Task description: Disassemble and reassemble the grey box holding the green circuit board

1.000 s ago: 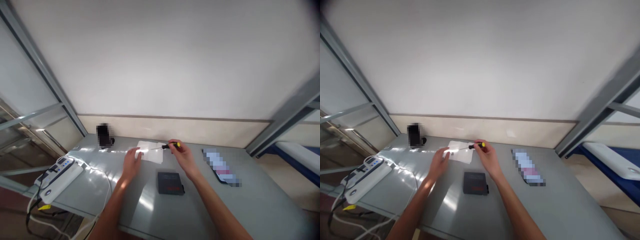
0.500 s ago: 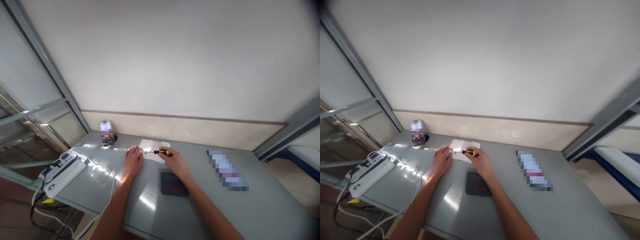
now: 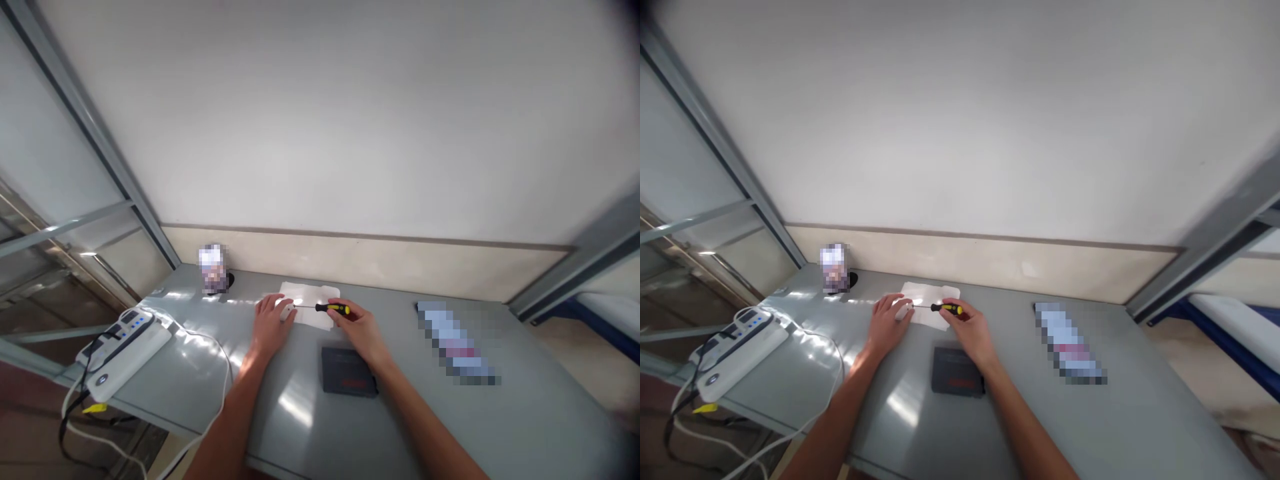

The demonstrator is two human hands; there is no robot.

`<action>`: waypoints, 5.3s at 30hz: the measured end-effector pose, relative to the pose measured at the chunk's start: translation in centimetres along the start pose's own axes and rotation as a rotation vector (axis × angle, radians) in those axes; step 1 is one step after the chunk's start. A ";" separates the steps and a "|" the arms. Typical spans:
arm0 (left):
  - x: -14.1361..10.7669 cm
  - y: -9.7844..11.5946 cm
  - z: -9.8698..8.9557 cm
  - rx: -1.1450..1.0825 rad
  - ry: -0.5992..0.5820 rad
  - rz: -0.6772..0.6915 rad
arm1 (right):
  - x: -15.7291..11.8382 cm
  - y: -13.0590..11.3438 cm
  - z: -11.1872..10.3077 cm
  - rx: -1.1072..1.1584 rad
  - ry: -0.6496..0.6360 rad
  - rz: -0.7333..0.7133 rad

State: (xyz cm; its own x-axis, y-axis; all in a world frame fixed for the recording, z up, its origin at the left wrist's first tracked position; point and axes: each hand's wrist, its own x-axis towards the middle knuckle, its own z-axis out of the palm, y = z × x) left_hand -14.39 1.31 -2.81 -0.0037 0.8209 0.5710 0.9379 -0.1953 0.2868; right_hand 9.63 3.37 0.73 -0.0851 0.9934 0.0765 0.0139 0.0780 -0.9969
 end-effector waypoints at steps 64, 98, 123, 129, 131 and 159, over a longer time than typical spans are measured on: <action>3.2 4.3 2.2 -0.170 -0.045 0.298 | -2.1 1.4 -6.0 0.101 0.274 0.037; 3.3 4.2 1.3 -0.312 -0.064 0.310 | -3.1 -0.1 -6.2 0.045 0.219 0.033; 3.2 4.9 1.1 -0.456 -0.015 0.239 | -3.5 -1.9 -6.9 0.082 0.224 0.058; 3.0 4.8 1.3 -0.449 -0.023 0.230 | -3.5 -2.1 -7.0 0.069 0.212 0.070; 3.0 4.8 1.3 -0.457 -0.027 0.215 | -3.5 -2.2 -7.0 0.072 0.213 0.065; 3.0 5.0 1.3 -0.431 -0.066 0.293 | -3.0 -1.8 -7.3 0.055 0.274 0.058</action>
State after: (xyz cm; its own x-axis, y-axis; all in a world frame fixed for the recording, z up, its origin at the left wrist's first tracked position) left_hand -9.26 3.46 -0.68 0.2719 0.7283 0.6290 0.6686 -0.6131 0.4209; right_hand 17.09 0.86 2.45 0.1869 0.9823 0.0148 -0.0439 0.0234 -0.9988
